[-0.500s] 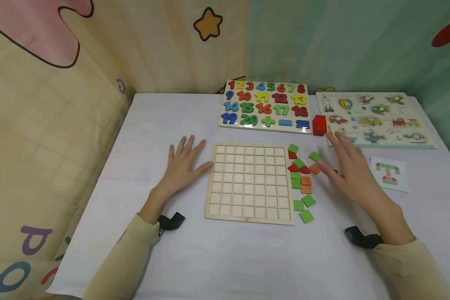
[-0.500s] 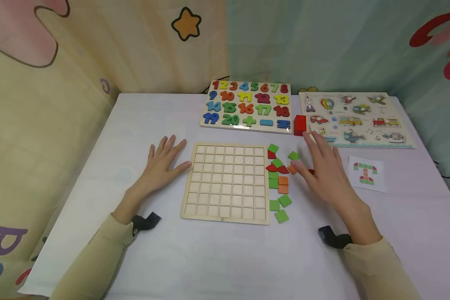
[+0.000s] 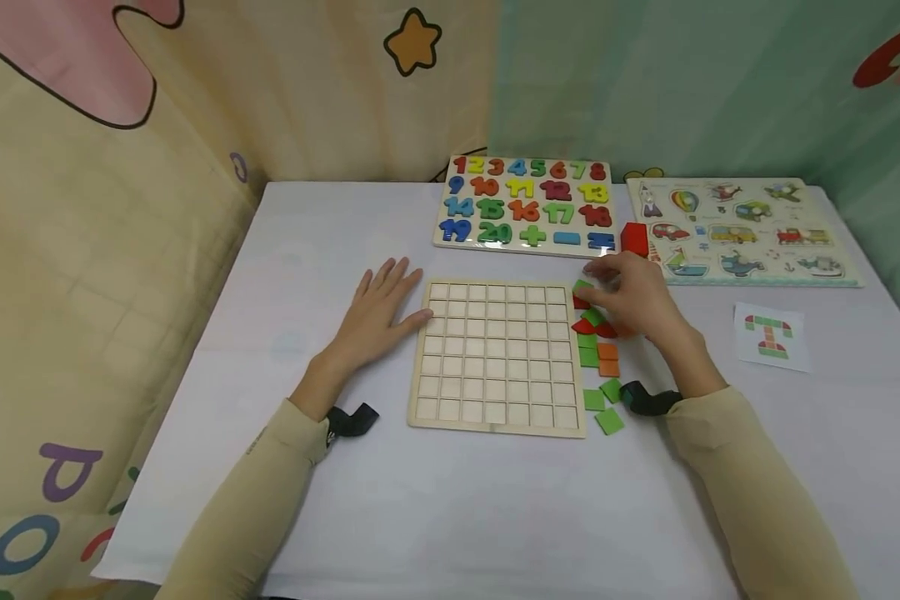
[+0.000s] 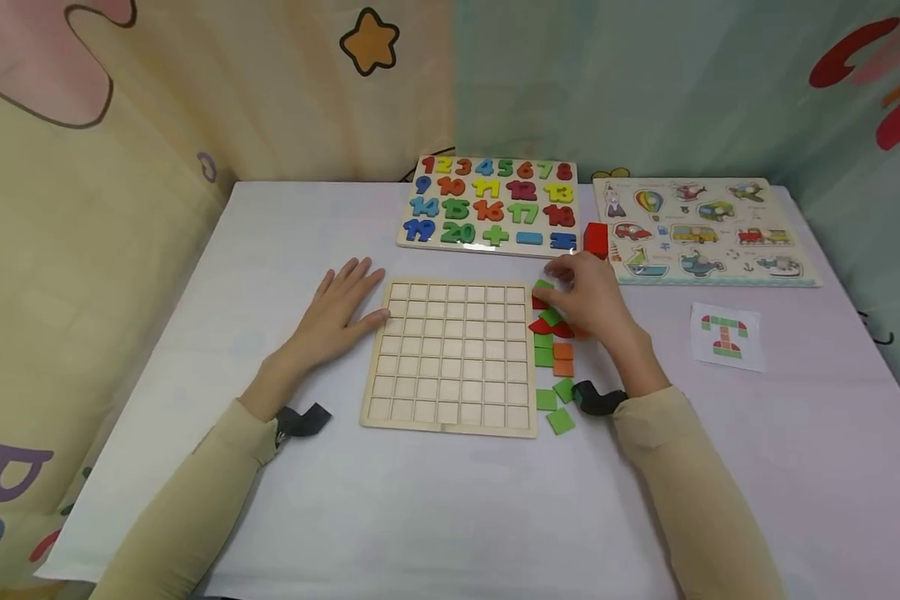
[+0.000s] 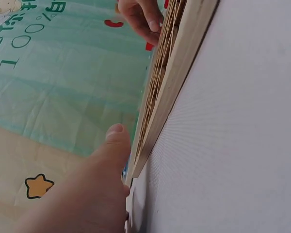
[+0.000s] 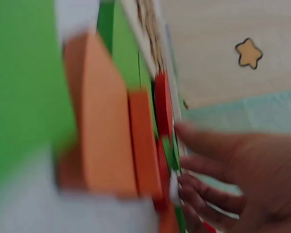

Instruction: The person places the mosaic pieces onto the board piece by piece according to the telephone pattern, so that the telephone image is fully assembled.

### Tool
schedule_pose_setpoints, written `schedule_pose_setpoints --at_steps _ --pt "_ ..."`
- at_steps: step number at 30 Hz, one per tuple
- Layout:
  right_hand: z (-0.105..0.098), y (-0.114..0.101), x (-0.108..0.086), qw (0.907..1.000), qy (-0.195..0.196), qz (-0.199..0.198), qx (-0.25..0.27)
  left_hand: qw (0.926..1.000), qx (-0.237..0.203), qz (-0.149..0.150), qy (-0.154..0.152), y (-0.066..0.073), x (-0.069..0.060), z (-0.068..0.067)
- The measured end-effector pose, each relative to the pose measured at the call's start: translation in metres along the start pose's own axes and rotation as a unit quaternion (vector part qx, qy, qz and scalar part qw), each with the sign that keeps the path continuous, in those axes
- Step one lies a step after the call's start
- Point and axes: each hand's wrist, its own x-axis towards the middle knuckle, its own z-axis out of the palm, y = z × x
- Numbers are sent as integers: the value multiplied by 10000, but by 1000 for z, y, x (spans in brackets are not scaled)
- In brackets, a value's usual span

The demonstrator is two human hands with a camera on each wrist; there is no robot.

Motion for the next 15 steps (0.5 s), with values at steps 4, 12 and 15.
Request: schedule_pose_setpoints --at_steps 4,12,15 --pt "6 1 4 9990 383 -220 42 9997 135 182 101 -4 1 -1" --pt "12 5 0 9993 286 -122 229 9987 397 328 58 -5 -2 1" --pt "10 7 0 9992 243 -111 288 9984 382 398 84 -3 0 0"
